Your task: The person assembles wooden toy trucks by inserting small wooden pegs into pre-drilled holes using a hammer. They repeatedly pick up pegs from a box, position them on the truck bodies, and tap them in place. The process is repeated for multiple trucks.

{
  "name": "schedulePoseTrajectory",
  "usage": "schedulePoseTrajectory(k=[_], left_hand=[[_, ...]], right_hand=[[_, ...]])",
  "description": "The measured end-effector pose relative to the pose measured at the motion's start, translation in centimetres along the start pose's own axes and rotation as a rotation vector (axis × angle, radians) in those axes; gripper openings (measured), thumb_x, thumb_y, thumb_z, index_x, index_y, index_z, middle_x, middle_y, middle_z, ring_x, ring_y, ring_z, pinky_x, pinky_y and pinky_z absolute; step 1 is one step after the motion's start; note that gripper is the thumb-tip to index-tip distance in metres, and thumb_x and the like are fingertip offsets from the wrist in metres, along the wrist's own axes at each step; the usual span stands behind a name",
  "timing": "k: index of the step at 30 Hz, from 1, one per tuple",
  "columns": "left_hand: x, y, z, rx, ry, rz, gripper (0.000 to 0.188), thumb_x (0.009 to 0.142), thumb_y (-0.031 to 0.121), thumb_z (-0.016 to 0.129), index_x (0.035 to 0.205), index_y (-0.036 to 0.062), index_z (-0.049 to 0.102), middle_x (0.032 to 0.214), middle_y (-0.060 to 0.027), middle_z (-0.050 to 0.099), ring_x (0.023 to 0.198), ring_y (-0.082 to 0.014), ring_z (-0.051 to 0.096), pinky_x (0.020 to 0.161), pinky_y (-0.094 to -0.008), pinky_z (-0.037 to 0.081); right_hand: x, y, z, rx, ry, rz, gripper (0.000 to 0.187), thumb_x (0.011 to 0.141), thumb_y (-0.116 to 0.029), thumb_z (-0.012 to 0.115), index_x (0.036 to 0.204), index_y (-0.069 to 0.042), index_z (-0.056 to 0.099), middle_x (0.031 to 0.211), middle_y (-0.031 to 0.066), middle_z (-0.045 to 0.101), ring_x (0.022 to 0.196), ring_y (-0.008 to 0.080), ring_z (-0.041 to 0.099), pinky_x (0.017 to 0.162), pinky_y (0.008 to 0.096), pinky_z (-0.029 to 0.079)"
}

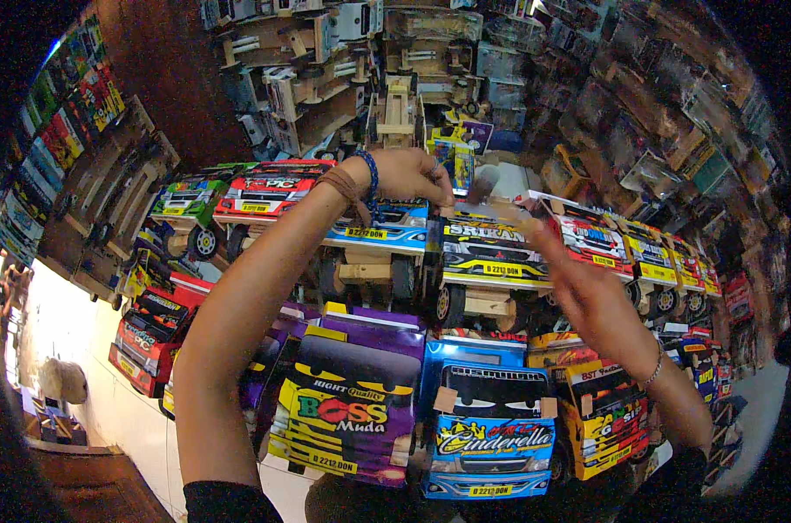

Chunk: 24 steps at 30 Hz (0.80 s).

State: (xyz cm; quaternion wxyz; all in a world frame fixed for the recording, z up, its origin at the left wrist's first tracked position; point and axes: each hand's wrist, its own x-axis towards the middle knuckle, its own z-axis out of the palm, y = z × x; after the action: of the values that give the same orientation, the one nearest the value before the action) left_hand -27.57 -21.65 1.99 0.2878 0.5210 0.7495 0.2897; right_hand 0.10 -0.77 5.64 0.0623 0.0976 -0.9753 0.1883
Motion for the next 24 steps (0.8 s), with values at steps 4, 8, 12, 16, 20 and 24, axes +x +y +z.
schedulePoseTrajectory(k=[4,8,12,16,20,24], left_hand=[[0.3,-0.2,0.0,0.002,-0.012,-0.007,0.022,0.091,0.024,0.067,0.102,0.0052,0.071,0.098,-0.0030,0.072,0.093,-0.0128,0.064,0.090,-0.0293,0.049],[0.5,-0.4,0.1,-0.031,-0.008,-0.004,0.025,0.092,0.027,0.068,0.103,0.0048,0.071,0.097,-0.0028,0.072,0.092,-0.0123,0.064,0.089,-0.0294,0.049],[0.2,-0.4,-0.1,0.017,-0.025,0.032,0.030,0.092,0.032,0.069,0.103,0.0050,0.071,0.097,-0.0028,0.071,0.093,-0.0134,0.064,0.088,-0.0302,0.049],[-0.2,-0.3,0.1,0.105,0.069,0.003,0.028,0.090,0.028,0.073,0.105,0.0039,0.071,0.106,-0.0052,0.071,0.102,-0.0154,0.063,0.095,-0.0318,0.048],[-0.2,0.5,0.2,0.005,0.033,0.078,0.027,0.090,0.025,0.072,0.105,0.0026,0.071,0.107,-0.0074,0.070,0.101,-0.0151,0.063,0.093,-0.0307,0.048],[-0.9,2.0,0.3,-0.028,0.133,-0.124,0.021,0.089,0.016,0.071,0.106,0.0025,0.070,0.108,-0.0039,0.068,0.100,-0.0131,0.061,0.093,-0.0312,0.046]], right_hand=[[-0.1,-0.4,-0.4,0.070,-0.054,0.120,0.062,0.095,-0.002,0.052,0.153,-0.016,0.034,0.094,0.0216,0.067,0.082,0.0306,0.070,0.076,0.0379,0.052],[-0.3,-0.7,-0.5,0.057,-0.030,0.080,0.059,0.096,-0.003,0.050,0.152,-0.014,0.035,0.103,0.0212,0.066,0.086,0.0299,0.069,0.077,0.0352,0.050],[-0.4,-0.6,-1.2,0.170,0.065,0.024,0.055,0.098,-0.002,0.049,0.151,-0.006,0.034,0.140,0.0174,0.055,0.120,0.0273,0.061,0.100,0.0336,0.044],[-2.9,0.4,-4.7,0.074,0.509,0.107,0.050,0.103,-0.013,0.046,0.151,-0.006,0.035,0.113,0.0115,0.067,0.097,0.0164,0.065,0.083,0.0284,0.050],[-12.1,1.4,-9.5,0.397,0.993,0.349,0.042,0.103,-0.022,0.053,0.143,-0.010,0.047,0.078,-0.0043,0.056,0.064,0.0023,0.050,0.055,0.0192,0.040],[-25.8,2.4,-12.8,0.322,1.322,0.412,0.043,0.105,-0.026,0.045,0.141,-0.003,0.046,0.082,-0.0007,0.052,0.066,0.0030,0.041,0.058,0.0192,0.040]])
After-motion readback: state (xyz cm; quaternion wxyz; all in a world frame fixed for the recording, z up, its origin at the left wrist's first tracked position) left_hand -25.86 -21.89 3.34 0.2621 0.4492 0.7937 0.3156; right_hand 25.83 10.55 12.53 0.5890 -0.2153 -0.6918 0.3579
